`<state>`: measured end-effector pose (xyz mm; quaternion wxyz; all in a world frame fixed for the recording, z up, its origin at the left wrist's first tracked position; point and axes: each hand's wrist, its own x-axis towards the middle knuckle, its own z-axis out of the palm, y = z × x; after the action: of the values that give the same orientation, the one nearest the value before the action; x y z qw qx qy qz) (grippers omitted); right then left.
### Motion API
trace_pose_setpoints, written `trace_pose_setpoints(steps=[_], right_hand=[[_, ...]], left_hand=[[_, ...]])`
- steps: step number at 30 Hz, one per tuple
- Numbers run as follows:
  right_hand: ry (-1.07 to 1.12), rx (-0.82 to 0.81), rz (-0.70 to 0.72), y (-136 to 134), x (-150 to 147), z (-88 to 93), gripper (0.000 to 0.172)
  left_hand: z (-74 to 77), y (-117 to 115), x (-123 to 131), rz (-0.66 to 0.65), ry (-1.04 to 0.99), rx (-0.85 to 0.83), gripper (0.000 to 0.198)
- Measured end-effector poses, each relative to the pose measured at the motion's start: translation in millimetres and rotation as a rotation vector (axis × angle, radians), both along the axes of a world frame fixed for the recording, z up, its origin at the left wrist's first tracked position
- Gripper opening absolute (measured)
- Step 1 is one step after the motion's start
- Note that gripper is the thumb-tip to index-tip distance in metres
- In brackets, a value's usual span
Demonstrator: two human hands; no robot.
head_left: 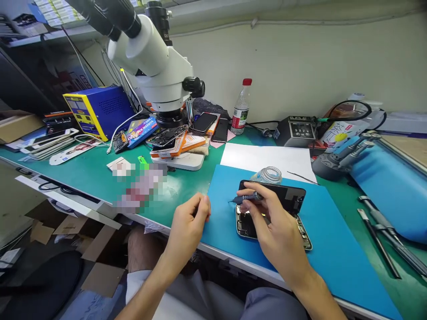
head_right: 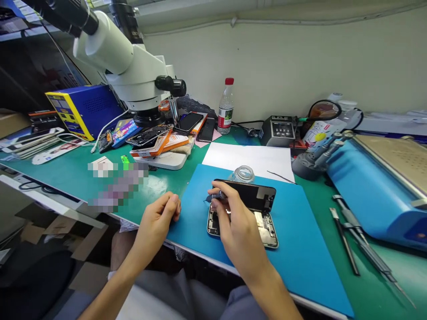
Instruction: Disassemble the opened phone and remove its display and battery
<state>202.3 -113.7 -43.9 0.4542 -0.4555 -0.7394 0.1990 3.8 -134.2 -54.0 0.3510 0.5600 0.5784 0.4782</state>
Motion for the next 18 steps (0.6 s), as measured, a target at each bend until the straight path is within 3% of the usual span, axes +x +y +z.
trace_pose_setpoints(steps=[3,7,9,11,14,18], right_hand=[[0.091,-0.046,0.019,-1,0,2.1,0.031],[0.47,-0.093,-0.044,-2,6,10.9,0.039],[0.689,-0.139,-0.062,-1,12,14.6,0.045],[0.824,-0.202,-0.052,0,17,16.8,0.047],[0.852,-0.245,-0.055,0,21,18.3,0.053],[0.892,-0.28,-0.054,-4,20,19.8,0.064]], left_hand=[[1.9,-4,0,-0.001,-0.017,0.029,0.049],[10.6,-5,4,0.012,-0.109,0.032,0.033],[15.4,-2,12,-0.103,-0.203,-0.016,0.03],[19.2,3,23,-0.258,-0.353,-0.081,0.041],[22.5,10,41,-0.378,-0.565,-0.153,0.038],[22.1,15,53,-0.377,-0.702,-0.15,0.025]])
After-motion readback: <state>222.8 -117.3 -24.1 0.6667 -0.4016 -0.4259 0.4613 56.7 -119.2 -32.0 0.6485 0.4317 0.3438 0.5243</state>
